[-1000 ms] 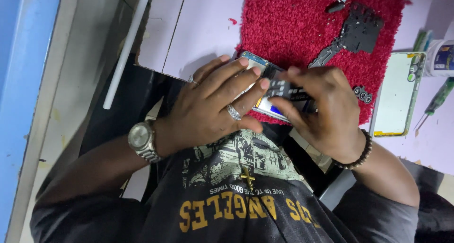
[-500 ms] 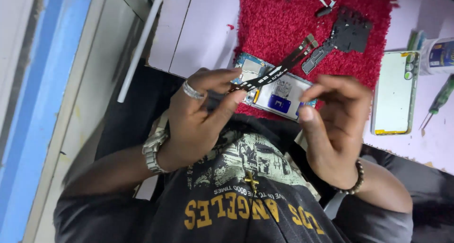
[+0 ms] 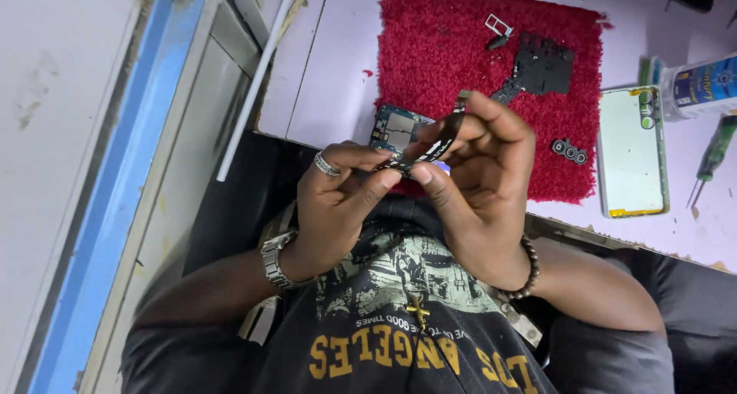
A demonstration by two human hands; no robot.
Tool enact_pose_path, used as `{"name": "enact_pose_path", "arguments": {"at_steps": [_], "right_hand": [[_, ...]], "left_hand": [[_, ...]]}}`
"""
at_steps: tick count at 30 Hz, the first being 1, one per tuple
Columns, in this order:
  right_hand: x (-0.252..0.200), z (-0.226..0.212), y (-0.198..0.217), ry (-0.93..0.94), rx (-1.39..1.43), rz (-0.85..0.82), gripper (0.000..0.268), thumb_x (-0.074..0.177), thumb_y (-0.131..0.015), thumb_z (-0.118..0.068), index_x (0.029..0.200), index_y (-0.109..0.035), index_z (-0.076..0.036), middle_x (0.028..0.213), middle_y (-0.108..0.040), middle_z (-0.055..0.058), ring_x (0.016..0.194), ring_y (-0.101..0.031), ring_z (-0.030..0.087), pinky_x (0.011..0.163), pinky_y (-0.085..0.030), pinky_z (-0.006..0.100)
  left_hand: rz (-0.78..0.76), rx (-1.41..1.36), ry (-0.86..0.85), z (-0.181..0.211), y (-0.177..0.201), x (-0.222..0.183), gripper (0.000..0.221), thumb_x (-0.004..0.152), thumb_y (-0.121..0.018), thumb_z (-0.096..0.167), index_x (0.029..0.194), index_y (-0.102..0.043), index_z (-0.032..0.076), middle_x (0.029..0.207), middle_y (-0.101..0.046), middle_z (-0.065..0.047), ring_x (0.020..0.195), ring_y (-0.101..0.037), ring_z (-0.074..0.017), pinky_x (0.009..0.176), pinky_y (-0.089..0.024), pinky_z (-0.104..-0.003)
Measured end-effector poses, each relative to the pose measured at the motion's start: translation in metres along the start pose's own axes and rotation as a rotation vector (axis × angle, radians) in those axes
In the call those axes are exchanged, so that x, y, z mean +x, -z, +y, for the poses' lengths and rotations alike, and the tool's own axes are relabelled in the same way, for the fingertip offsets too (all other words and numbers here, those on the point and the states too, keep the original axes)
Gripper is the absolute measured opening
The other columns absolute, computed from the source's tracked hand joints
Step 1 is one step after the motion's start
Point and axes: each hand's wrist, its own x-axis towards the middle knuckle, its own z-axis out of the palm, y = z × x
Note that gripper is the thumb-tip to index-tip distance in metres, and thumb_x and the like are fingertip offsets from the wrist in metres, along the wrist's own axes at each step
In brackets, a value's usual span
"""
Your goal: The person is reassembling a smartphone by installing the motherboard and connecting internal ribbon cables to the main board.
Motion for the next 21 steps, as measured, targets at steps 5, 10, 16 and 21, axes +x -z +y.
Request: {"name": "enact_pose_path", "arguments": {"at_steps": [5, 10, 16, 21], "right_hand": [[-0.004, 0.005, 0.001, -0.003, -0.144, 0.048, 0.07, 0.103, -0.076, 0.007, 0.158, -0.035, -0.003, 0.113, -0.063, 0.012, 0.106, -0.069, 0.019, 0.095, -0.062, 0.027], [-0.005, 0.012, 0.001, 0.049, -0.115, 0.059, 0.072, 0.104, -0.076, 0.011, 0.161, -0.034, -0.004, 0.111, -0.06, 0.011, 0.105, -0.063, 0.016, 0.099, -0.061, 0.027], [-0.007, 0.033, 0.001, 0.439, -0.162, 0.047, 0.088, 0.085, -0.097, 0.003, 0.149, -0.037, -0.006, 0.133, -0.057, 0.01, 0.104, -0.078, 0.024, 0.092, -0.072, 0.026], [-0.005, 0.039, -0.025, 0.618, -0.103, 0.039, 0.072, 0.087, -0.087, 0.006, 0.137, -0.037, -0.011, 0.108, -0.065, 0.018, 0.09, -0.074, 0.026, 0.076, -0.068, 0.032]], "left_hand": [[-0.006, -0.138, 0.107, -0.004, -0.002, -0.001, 0.027, 0.099, -0.078, 0.008, 0.124, -0.068, 0.004, 0.112, -0.075, -0.011, 0.102, -0.078, -0.0183, 0.092, -0.067, -0.026], [-0.009, -0.049, 0.104, -0.02, -0.005, -0.011, 0.027, 0.095, -0.082, 0.007, 0.118, -0.069, 0.005, 0.109, -0.076, -0.007, 0.107, -0.075, -0.0165, 0.095, -0.064, -0.027], [-0.079, 0.33, -0.18, -0.015, -0.002, -0.019, 0.033, 0.096, -0.084, 0.007, 0.125, -0.069, 0.003, 0.123, -0.078, -0.015, 0.114, -0.08, -0.0267, 0.101, -0.068, -0.034], [-0.037, 0.052, -0.209, -0.018, -0.008, -0.026, 0.077, 0.098, -0.086, -0.001, 0.159, -0.04, 0.002, 0.128, -0.075, -0.012, 0.122, -0.076, -0.0228, 0.118, -0.062, -0.039]]}}
